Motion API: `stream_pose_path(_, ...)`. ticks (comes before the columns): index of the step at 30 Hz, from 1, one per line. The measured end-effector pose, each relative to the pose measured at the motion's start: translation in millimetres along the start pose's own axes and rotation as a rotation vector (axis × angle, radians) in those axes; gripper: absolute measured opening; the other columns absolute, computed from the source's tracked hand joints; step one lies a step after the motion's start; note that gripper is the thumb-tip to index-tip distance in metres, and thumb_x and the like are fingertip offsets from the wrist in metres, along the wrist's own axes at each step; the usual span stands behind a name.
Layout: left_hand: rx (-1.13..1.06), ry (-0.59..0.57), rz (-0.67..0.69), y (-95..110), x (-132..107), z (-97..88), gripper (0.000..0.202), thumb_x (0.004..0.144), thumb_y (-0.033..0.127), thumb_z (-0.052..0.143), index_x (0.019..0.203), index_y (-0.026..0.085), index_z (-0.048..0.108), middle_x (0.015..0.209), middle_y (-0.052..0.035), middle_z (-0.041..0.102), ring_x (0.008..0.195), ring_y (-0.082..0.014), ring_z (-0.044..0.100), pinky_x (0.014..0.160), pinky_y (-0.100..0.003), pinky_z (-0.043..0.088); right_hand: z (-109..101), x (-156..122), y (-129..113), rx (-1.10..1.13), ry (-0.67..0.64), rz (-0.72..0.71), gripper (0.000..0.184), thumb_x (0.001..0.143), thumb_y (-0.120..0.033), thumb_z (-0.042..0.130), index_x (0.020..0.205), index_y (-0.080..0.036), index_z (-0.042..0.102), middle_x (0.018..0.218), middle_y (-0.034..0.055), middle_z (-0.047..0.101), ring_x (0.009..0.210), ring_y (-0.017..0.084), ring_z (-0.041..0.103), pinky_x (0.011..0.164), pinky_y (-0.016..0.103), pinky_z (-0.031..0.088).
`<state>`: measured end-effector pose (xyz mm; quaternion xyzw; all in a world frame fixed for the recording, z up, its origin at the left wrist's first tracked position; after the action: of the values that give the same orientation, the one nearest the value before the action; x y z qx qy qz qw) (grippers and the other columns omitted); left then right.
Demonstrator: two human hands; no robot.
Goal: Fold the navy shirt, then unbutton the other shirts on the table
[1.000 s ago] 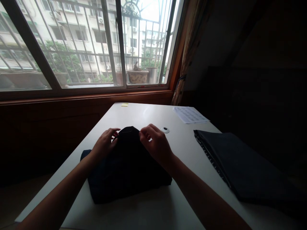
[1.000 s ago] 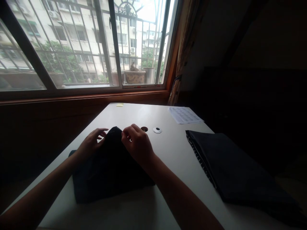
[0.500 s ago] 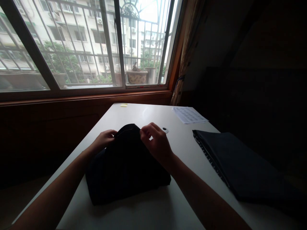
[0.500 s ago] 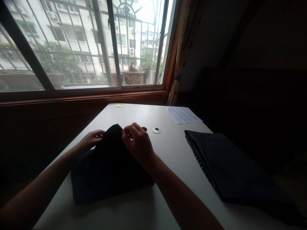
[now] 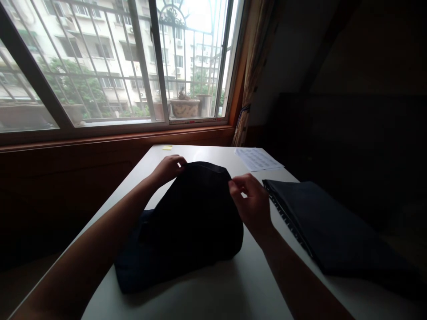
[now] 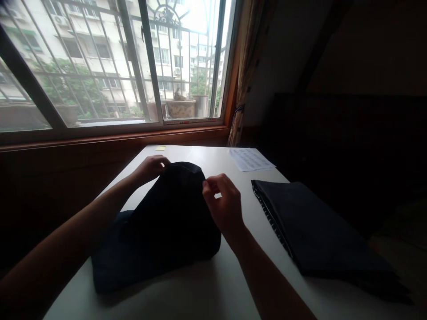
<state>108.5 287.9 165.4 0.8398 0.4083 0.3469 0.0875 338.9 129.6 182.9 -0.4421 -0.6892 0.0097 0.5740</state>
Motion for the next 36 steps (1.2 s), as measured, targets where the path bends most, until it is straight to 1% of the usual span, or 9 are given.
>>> stream_pose_path(4,0.013,-0.026,0.089,34.5,27.7,22.9,0.014,0.076,0.016,0.06,0.08,0.016,0.074,0.078,-0.0022,0.066,0.064,-0.0128,0.058,0.064,-0.024,0.045,-38.7,-13.3,37.7,-0.046,0.103,0.138,0.012,0.092,-0.031,0.062,0.084,-0.023,0.062,0.078,-0.001,0.061,0.072,0.016,0.058,0.064,0.027,0.051)
stream_pose_path(7,0.029,-0.03,0.123,49.2,40.6,39.0,0.014,0.076,0.014,0.06,0.08,0.016,0.074,0.08,-0.0029,0.067,0.063,-0.0125,0.056,0.064,-0.025,0.044,-53.2,-23.3,59.6,-0.016,0.131,0.215,0.013,0.092,-0.034,0.062,0.085,-0.023,0.063,0.078,-0.0007,0.06,0.071,0.016,0.057,0.064,0.028,0.051)
stream_pose_path(12,0.051,-0.046,0.114,46.7,44.8,54.0,0.014,0.076,0.014,0.061,0.081,0.017,0.074,0.079,-0.0028,0.068,0.063,-0.0131,0.057,0.064,-0.025,0.044,-50.2,-26.4,63.9,0.051,0.081,0.209,0.012,0.092,-0.033,0.061,0.086,-0.023,0.062,0.079,-0.0011,0.058,0.072,0.016,0.057,0.065,0.029,0.052)
stream_pose_path(16,0.056,-0.047,0.067,29.2,35.6,47.3,0.013,0.078,0.017,0.061,0.082,0.016,0.074,0.078,-0.0031,0.068,0.064,-0.0138,0.059,0.062,-0.024,0.044,-34.0,-18.4,52.4,0.087,0.02,0.142,0.01,0.093,-0.029,0.061,0.085,-0.023,0.06,0.08,-0.0011,0.059,0.073,0.015,0.058,0.064,0.027,0.052)
stream_pose_path(24,0.028,-0.007,-0.03,-19.0,1.8,2.6,0.015,0.08,0.022,0.058,0.085,0.017,0.072,0.078,-0.0032,0.068,0.068,-0.0152,0.062,0.062,-0.024,0.047,17.8,6.3,8.8,0.12,-0.055,-0.026,0.008,0.094,-0.024,0.059,0.086,-0.023,0.059,0.082,-0.0007,0.061,0.074,0.015,0.061,0.064,0.028,0.055)
stream_pose_path(28,0.035,0.026,-0.058,-36.9,-23.6,-9.7,0.017,0.083,0.023,0.057,0.092,0.018,0.071,0.088,-0.0047,0.068,0.075,-0.0171,0.064,0.069,-0.028,0.052,45.0,16.1,-13.1,0.128,-0.091,-0.087,0.008,0.095,-0.022,0.058,0.086,-0.023,0.059,0.082,-0.0004,0.06,0.071,0.014,0.06,0.065,0.028,0.055)
stream_pose_path(30,0.088,0.083,-0.042,-32.5,-43.0,-15.5,0.021,0.088,0.025,0.057,0.103,0.019,0.069,0.101,-0.007,0.066,0.082,-0.0188,0.065,0.074,-0.032,0.054,55.8,19.1,-18.7,0.134,-0.105,-0.103,0.009,0.094,-0.021,0.057,0.086,-0.023,0.059,0.082,-0.0006,0.06,0.07,0.014,0.06,0.065,0.028,0.054)
stream_pose_path(33,0.231,0.118,0.067,-4.7,-80.3,-17.7,0.019,0.094,0.027,0.055,0.108,0.022,0.067,0.108,-0.0086,0.063,0.097,-0.0237,0.062,0.086,-0.04,0.053,66.4,21.3,-21.3,0.136,-0.118,-0.114,0.011,0.095,-0.019,0.055,0.084,-0.023,0.058,0.081,-0.0008,0.06,0.07,0.014,0.06,0.066,0.028,0.054)
stream_pose_path(36,0.274,-0.11,0.241,28.0,-122.1,4.2,0.014,0.094,0.025,0.056,0.101,0.023,0.068,0.105,-0.0086,0.065,0.1,-0.0252,0.059,0.088,-0.041,0.053,71.0,21.7,-20.9,0.132,-0.121,-0.113,0.011,0.094,-0.019,0.055,0.084,-0.023,0.058,0.081,-0.0008,0.06,0.07,0.014,0.06,0.066,0.028,0.054)
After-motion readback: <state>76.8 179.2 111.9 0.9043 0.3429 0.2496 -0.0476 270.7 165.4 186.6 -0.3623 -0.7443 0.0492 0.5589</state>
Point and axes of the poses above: each hand's wrist, its own x-axis towards the middle knuckle, its own z-axis out of the palm, y = z × x, the point moved 9 cm from there along x, towards the middle knuckle
